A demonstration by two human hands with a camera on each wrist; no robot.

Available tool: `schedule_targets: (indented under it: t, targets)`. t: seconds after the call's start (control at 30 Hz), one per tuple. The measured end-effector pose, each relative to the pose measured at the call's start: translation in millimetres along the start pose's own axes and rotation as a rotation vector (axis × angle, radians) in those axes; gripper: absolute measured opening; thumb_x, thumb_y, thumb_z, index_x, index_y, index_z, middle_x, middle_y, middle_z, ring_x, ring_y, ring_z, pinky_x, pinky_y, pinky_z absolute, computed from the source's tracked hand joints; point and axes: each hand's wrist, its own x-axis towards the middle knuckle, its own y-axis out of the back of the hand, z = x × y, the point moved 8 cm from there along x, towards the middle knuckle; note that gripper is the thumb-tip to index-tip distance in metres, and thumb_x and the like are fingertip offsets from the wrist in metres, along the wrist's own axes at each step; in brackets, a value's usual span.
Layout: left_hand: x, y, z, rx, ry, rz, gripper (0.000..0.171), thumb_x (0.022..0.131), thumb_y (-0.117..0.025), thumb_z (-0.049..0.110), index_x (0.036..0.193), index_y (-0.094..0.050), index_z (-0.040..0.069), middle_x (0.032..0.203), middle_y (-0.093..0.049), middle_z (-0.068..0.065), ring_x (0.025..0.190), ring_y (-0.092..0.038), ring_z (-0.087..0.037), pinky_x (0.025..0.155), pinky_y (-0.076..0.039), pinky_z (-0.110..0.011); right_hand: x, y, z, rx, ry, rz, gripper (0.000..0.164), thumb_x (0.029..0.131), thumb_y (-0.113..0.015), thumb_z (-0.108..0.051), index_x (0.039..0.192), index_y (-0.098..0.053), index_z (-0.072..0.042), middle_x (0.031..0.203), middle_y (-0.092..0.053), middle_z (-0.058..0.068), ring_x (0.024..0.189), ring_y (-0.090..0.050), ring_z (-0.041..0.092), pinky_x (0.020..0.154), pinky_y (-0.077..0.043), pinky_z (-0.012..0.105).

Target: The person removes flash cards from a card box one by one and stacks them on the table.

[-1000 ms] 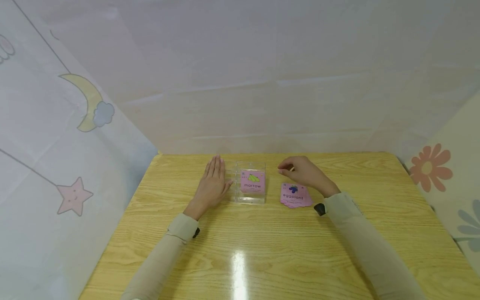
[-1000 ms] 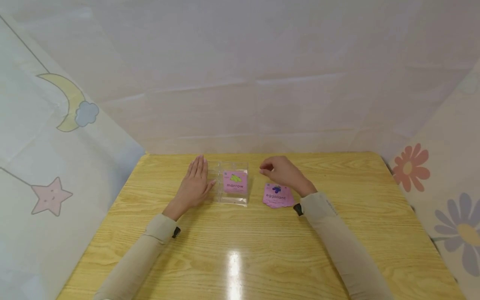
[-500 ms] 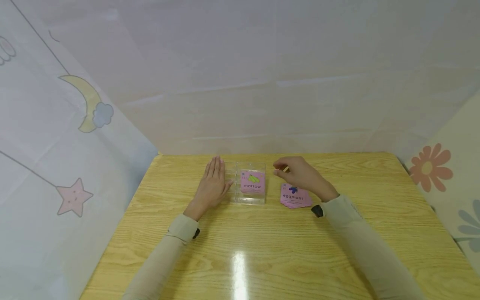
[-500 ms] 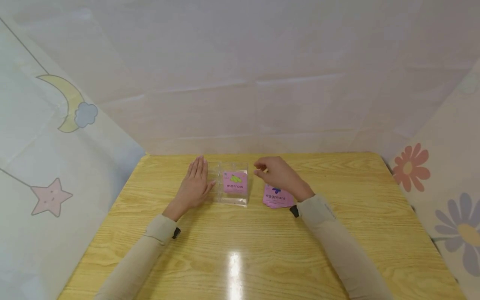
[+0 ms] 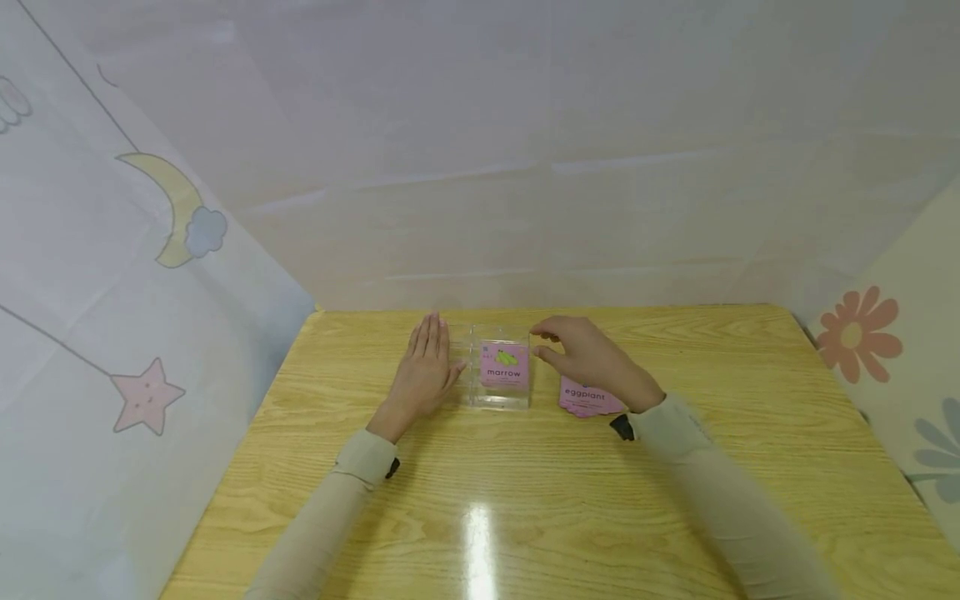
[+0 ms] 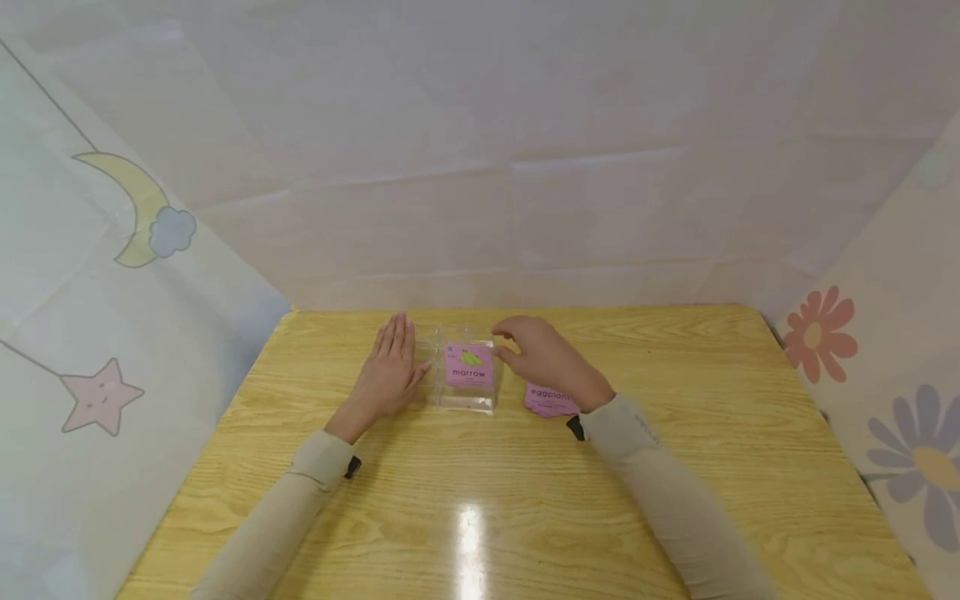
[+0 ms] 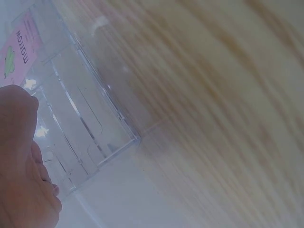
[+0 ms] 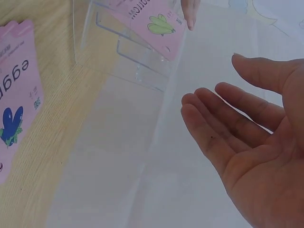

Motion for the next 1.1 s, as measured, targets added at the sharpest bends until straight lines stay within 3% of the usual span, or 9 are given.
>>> schedule_targets:
  t: [0.27,0.5,0.73,1.1]
  targets:
    - [0.4,-0.4,0.0,-0.006,0.004,-0.012,0.078,0.114,-0.039,0.043,0.164,-0.013,-0.012,0.173,-0.014,-0.033,0.165,-0.01,-0.043,0.136,-0.015,-0.052,3.9,-6.6,-10.7,-0.023,0.027,0.007,0.048,0.103,-0.069,-0.019,0.146,-0.058,0.001,0.143,-0.067,0.019,0.129,-0.066,0.036,0.109,-0.054,0.054]
    - [0.4,-2.4,-1.0,-0.003,0.002,-0.031,0.079,0.114,-0.035,0.044,0.164,-0.009,-0.011,0.173,-0.011,-0.033,0.165,-0.007,-0.043,0.136,-0.013,-0.052,6.9,-17.0,-21.0,-0.026,0.05,-0.001,0.046,0.106,-0.065,-0.021,0.145,-0.058,0.002,0.147,-0.064,0.019,0.138,-0.06,0.038,0.116,-0.05,0.056]
    - [-1.3,-4.0,-2.3,-0.013,0.003,-0.026,0.08,0.113,-0.04,0.043,0.164,-0.011,-0.011,0.173,-0.012,-0.033,0.165,-0.011,-0.044,0.136,-0.015,-0.053,5.9,-27.8,-21.0,-0.063,0.042,-0.007,0.048,0.104,-0.067,-0.02,0.146,-0.058,0.0,0.148,-0.064,0.018,0.138,-0.061,0.036,0.116,-0.051,0.052]
    - [-1.0,-1.7,-0.7,-0.01,0.007,-0.027,0.079,0.114,-0.039,0.043,0.164,-0.01,-0.011,0.174,-0.009,-0.032,0.165,-0.01,-0.043,0.136,-0.014,-0.052,7.2,-37.5,-23.8,-0.244,0.166,0.046,0.053,0.101,-0.072,-0.019,0.148,-0.056,-0.001,0.149,-0.062,0.02,0.133,-0.065,0.036,0.108,-0.057,0.049]
